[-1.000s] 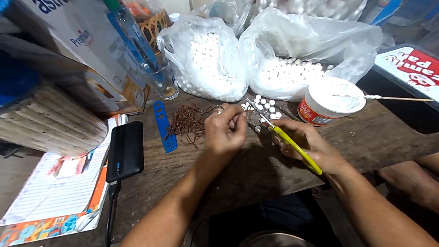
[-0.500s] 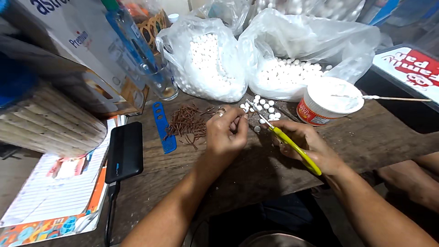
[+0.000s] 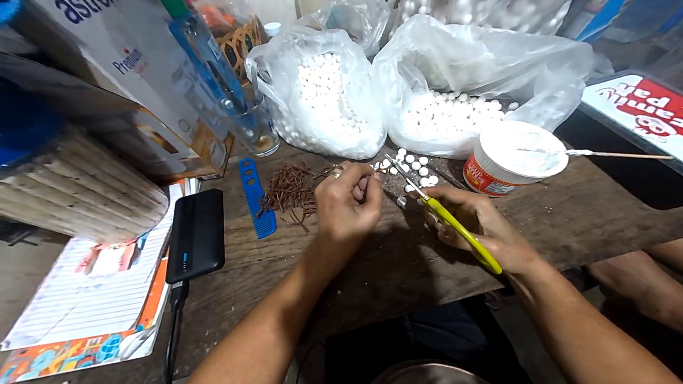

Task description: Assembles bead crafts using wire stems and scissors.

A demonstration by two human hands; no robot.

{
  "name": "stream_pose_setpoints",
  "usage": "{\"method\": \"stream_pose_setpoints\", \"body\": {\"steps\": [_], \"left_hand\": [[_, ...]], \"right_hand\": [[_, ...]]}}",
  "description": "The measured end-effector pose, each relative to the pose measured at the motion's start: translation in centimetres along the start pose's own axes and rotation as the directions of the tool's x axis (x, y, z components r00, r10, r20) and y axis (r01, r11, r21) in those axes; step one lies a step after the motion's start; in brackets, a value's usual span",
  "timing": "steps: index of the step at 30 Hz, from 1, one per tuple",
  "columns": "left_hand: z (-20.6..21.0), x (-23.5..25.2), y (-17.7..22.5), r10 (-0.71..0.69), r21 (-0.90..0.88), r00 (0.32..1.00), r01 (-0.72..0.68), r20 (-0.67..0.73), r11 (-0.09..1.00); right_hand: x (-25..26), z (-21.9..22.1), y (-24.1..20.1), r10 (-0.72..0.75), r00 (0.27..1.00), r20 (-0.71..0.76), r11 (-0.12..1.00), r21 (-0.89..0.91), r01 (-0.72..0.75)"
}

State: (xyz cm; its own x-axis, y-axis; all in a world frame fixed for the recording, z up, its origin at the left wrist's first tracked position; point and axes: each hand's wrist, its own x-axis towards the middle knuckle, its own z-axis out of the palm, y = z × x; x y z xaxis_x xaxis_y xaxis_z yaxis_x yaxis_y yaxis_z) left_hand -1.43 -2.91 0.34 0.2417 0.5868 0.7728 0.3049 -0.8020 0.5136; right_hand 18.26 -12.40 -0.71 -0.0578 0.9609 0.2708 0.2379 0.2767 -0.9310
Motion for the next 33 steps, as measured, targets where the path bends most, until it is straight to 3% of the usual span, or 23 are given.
{"method": "stream_pose_setpoints", "body": {"steps": [15, 33], "left_hand": [[-0.14, 0.01, 0.07, 0.061, 0.029, 0.996, -0.063, 0.063, 0.998], [-0.36, 0.24, -0.20, 0.086, -0.017, 0.992, -0.085, 0.089, 0.996]], "right_hand": [[0.06, 0.07, -0.38, 0.031, 0.999, 0.004, 0.999, -0.010, -0.031], [-0.38, 0.30, -0.27, 0.013, 1.000, -0.029, 0.994, 0.109, -0.010]]}}
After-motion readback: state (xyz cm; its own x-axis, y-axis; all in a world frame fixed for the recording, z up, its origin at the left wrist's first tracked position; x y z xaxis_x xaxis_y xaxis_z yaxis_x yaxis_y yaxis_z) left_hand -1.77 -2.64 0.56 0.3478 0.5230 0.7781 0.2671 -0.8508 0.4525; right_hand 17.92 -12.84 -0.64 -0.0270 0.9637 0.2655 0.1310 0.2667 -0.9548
